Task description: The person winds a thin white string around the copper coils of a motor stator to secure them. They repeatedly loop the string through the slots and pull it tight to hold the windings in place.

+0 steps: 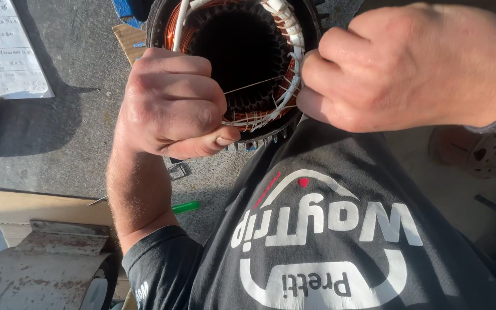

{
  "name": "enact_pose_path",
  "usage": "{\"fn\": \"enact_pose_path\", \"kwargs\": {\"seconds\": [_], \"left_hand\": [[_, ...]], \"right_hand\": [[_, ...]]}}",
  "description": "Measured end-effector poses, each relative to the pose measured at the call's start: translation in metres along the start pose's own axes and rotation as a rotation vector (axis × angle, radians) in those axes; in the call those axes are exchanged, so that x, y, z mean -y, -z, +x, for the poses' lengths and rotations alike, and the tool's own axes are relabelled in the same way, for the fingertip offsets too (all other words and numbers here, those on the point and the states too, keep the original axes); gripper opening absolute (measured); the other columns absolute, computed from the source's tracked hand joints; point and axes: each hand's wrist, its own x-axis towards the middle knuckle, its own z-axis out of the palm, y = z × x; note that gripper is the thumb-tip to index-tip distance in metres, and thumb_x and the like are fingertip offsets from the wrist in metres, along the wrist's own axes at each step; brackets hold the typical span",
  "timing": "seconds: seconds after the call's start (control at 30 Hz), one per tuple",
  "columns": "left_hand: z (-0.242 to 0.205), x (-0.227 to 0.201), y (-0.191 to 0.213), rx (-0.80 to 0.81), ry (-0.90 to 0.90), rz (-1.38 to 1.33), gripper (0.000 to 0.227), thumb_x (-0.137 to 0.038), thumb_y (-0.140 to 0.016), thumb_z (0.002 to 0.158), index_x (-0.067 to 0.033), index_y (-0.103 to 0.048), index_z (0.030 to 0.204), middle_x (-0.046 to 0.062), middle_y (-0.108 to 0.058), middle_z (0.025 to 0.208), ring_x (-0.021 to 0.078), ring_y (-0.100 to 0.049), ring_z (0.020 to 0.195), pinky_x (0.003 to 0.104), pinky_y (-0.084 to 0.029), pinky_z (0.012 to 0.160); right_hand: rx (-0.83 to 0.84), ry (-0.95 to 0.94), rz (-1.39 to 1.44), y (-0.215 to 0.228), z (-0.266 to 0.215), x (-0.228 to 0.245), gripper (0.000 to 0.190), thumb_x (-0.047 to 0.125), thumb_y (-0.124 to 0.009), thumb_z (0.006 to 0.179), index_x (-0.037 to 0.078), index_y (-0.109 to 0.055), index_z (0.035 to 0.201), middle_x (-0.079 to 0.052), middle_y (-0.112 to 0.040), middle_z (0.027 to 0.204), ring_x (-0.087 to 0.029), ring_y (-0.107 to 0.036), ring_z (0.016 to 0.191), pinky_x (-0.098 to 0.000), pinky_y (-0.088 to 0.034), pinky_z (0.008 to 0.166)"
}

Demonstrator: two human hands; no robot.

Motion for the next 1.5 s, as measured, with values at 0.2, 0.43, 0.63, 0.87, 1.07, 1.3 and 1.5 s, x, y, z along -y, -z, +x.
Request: {"fn": "enact_pose_path", "kwargs": {"seconds": [0.2,0.43,0.63,0.87,1.07,1.3,1.5], "left_hand": [[0.003,-0.002,0.002,0.023,0.02,-0.004,0.038,-0.024,-0.082,0.099,-0.0089,-0.062,0.069,0.003,-0.061,0.072,0.0199,-0.058,0.064,0.036,-0.042,0.053],[-0.007,0.002,-0.003,-0.008,-0.012,0.038,0.035,-0.022,-0.082,0.1,-0.0092,-0.064,0.072,0.004,-0.062,0.075,0.0198,-0.061,0.068,0.034,-0.045,0.055],[-0.011,0.001,-0.002,0.016,0.037,0.05,0.034,-0.02,-0.081,0.098,-0.0091,-0.063,0.071,0.005,-0.063,0.075,0.0217,-0.063,0.069,0.035,-0.047,0.056],[-0.001,0.008,0.004,0.047,0.068,0.034,0.037,-0.016,-0.08,0.098,-0.0092,-0.059,0.068,0.004,-0.061,0.069,0.0194,-0.056,0.061,0.035,-0.039,0.051],[-0.002,0.011,0.003,0.056,0.056,0.036,0.038,-0.015,-0.08,0.095,-0.0084,-0.058,0.066,0.005,-0.061,0.067,0.0209,-0.055,0.058,0.037,-0.039,0.05],[-0.002,0.009,0.001,0.046,0.008,0.085,0.035,-0.016,-0.082,0.098,-0.0088,-0.063,0.07,0.005,-0.062,0.071,0.0205,-0.058,0.063,0.035,-0.041,0.052],[-0.002,0.011,0.002,0.05,0.03,0.099,0.036,-0.015,-0.082,0.1,-0.009,-0.062,0.07,0.005,-0.062,0.072,0.0206,-0.058,0.065,0.036,-0.042,0.054]], "right_hand": [[0.027,-0.051,0.129,-0.001,0.002,0.0,0.026,0.022,-0.067,0.08,0.016,-0.053,0.059,0.004,-0.045,0.061,-0.011,-0.052,0.059,-0.0242,-0.041,0.052],[-0.053,-0.147,0.055,0.0,-0.007,0.019,0.032,0.02,-0.071,0.074,0.015,-0.047,0.054,0.002,-0.038,0.058,-0.012,-0.044,0.053,-0.0255,-0.03,0.046],[-0.133,-0.325,-0.007,-0.012,-0.009,0.035,0.034,0.02,-0.073,0.07,0.017,-0.045,0.052,0.004,-0.041,0.059,-0.011,-0.044,0.053,-0.0248,-0.025,0.048],[-0.072,-0.177,0.005,-0.016,-0.003,0.006,0.031,0.025,-0.066,0.083,0.018,-0.05,0.057,0.005,-0.044,0.059,-0.009,-0.048,0.056,-0.0238,-0.033,0.051],[-0.08,-0.111,0.092,-0.013,0.007,0.014,0.024,0.025,-0.067,0.078,0.019,-0.053,0.059,0.005,-0.044,0.06,-0.01,-0.051,0.06,-0.024,-0.036,0.053],[-0.062,-0.27,0.036,-0.006,0.003,0.041,0.03,0.022,-0.07,0.075,0.018,-0.047,0.057,0.004,-0.033,0.057,-0.01,-0.043,0.055,-0.0244,-0.026,0.049],[-0.032,-0.314,-0.035,-0.012,-0.001,0.044,0.033,0.018,-0.07,0.075,0.018,-0.044,0.055,0.003,-0.03,0.056,-0.011,-0.038,0.052,-0.0247,-0.024,0.049]]}}
